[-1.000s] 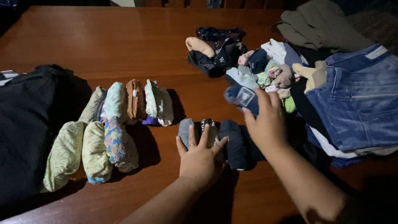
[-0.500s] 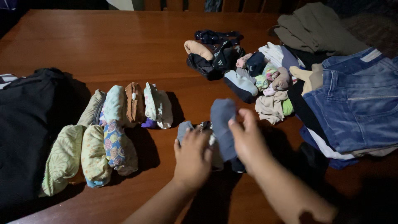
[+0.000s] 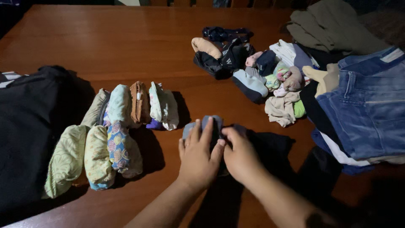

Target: The person organizes and sorts a pile of folded laundry items on a wooden table, arranging them into rows by hand and then picking up a stack of denim jeans.

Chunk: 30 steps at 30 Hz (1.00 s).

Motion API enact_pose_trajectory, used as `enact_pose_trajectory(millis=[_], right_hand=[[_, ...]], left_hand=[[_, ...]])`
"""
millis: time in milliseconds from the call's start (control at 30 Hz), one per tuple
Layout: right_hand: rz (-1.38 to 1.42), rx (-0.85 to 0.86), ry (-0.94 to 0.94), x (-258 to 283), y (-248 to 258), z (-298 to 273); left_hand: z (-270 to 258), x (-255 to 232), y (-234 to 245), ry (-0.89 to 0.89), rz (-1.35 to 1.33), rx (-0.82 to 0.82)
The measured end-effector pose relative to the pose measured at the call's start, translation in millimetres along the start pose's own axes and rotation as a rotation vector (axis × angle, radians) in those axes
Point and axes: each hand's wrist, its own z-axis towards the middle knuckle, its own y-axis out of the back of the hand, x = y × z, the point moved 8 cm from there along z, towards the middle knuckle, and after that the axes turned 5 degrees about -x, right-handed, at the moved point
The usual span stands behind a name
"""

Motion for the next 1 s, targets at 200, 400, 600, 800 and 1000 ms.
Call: enact_pose_trajectory(millis=[200,400,600,800,1000], right_hand=[[0.02,0.282,-0.263,-97,-16,56],[-0.457,-0.046,0.147,-127,10,135],[-0.599,0.202,-0.29,-153,-3,142],[-0.46,0.068,-0.11,-112,14,146],[-0.051,-0.138,0.154,-9,59,54]], left_hand=[[5,6,-9,0.153,0.279,0.251],[6,-2,-8,0.143,0.31,0.324],[7,1,-7,0.134,0.225,0.346],[7,5,-8,0.152,0.206,0.385],[6,10,-10,0.153,0.147,0.301]])
